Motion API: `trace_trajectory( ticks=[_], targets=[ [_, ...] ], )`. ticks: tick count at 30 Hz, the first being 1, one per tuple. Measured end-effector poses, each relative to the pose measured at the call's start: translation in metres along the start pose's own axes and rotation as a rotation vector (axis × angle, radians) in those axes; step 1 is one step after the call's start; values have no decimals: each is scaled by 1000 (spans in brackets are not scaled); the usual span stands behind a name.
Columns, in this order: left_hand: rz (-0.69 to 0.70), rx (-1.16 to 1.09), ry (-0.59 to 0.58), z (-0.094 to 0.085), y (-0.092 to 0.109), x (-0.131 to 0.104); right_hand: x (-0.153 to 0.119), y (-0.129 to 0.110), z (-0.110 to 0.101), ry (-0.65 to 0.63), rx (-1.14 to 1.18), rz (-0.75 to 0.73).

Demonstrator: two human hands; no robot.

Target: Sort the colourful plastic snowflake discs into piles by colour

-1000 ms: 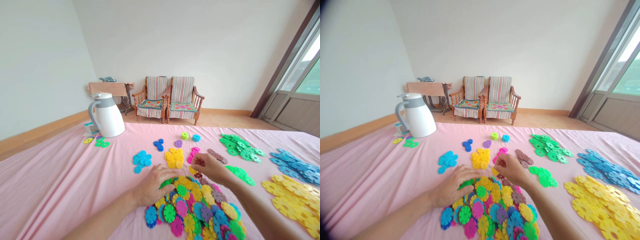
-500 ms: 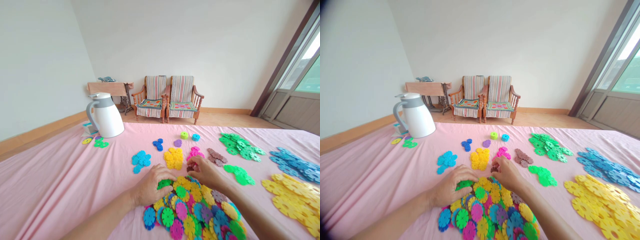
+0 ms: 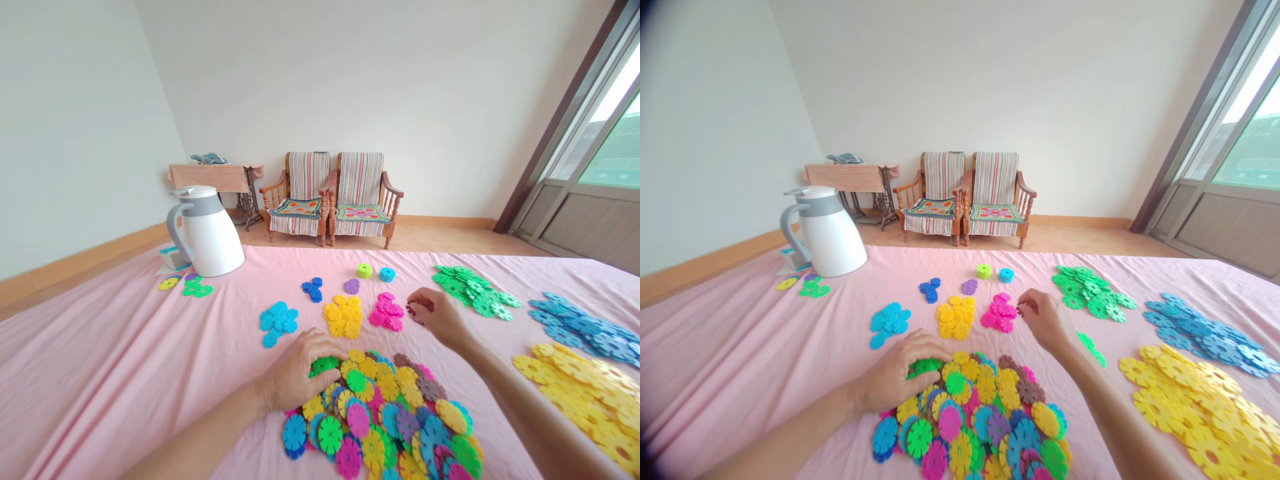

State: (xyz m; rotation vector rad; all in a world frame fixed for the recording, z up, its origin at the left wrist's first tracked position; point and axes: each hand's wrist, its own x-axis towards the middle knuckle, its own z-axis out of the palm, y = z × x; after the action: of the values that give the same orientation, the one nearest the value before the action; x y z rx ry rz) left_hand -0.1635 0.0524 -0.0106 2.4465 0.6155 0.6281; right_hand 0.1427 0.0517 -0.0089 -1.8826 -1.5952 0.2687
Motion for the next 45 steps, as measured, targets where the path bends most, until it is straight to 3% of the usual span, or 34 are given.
trace_trajectory(
  ticks=[6,12,14,19,26,31,35,40,45],
  targets=[
    [-5,-31,10,-2,1,1,14,37,-14,140,-54,164],
    [-23,-14,-2,-2,1,3,12,29,-20,108,-16,159],
    [-17,-7,-10,-1,0,3,6,17,-24,12,0,103],
    [-3,5,-16,-1,0,4,-18,-23,-31,-561,-27,-198],
    [-9,13,-25,-1,2,3,-32,-44,-21,-716,-71,-163],
    [-12,8,-27,-2,2,4,-31,-40,-17,-648,-108,-194],
    [-12,6,-24,-2,2,4,-23,-28,-16,-646,72,-157],
    [-12,-3,-19,-2,1,4,-1,7,-14,-139,77,39],
    [-9,0,-11,-1,2,4,12,32,-14,74,-8,151]
  ],
)
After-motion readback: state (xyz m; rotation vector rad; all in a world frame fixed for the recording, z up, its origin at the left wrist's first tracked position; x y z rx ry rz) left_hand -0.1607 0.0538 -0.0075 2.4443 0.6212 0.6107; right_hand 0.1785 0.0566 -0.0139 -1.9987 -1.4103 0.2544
